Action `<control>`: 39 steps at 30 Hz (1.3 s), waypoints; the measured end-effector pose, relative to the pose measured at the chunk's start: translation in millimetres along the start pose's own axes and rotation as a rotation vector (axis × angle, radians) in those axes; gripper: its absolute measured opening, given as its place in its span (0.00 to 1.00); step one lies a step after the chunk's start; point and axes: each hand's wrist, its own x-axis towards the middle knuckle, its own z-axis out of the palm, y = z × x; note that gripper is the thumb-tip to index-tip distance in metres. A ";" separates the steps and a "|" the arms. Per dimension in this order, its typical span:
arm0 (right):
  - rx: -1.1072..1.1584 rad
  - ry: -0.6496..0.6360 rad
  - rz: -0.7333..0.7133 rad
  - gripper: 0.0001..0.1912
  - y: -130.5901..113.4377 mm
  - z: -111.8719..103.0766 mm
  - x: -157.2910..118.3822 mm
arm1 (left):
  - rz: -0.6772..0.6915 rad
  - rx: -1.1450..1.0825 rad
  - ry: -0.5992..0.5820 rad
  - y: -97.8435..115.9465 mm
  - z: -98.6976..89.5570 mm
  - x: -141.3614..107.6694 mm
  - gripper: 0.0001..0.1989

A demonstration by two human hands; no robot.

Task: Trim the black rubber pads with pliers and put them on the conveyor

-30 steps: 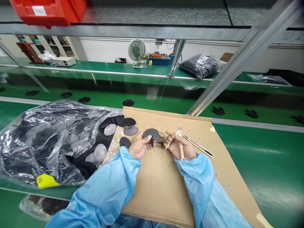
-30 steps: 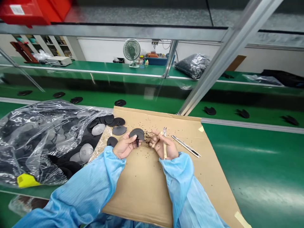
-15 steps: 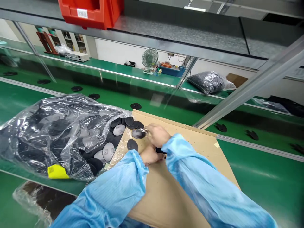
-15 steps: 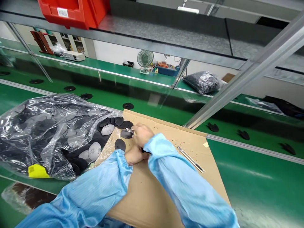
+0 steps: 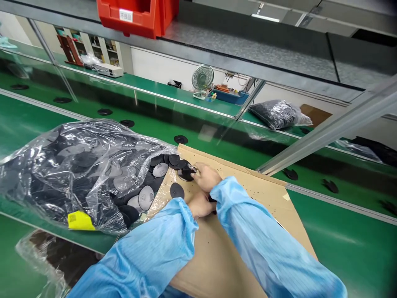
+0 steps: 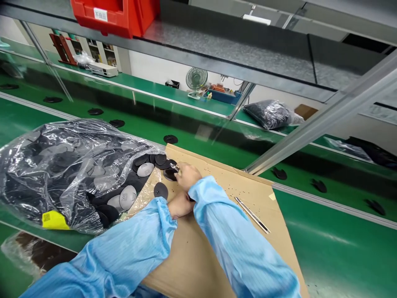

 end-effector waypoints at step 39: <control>1.467 0.516 0.384 0.22 48.4 48.6 -106.2 | 0.167 0.013 -0.011 8.9 2.6 -6.2 0.16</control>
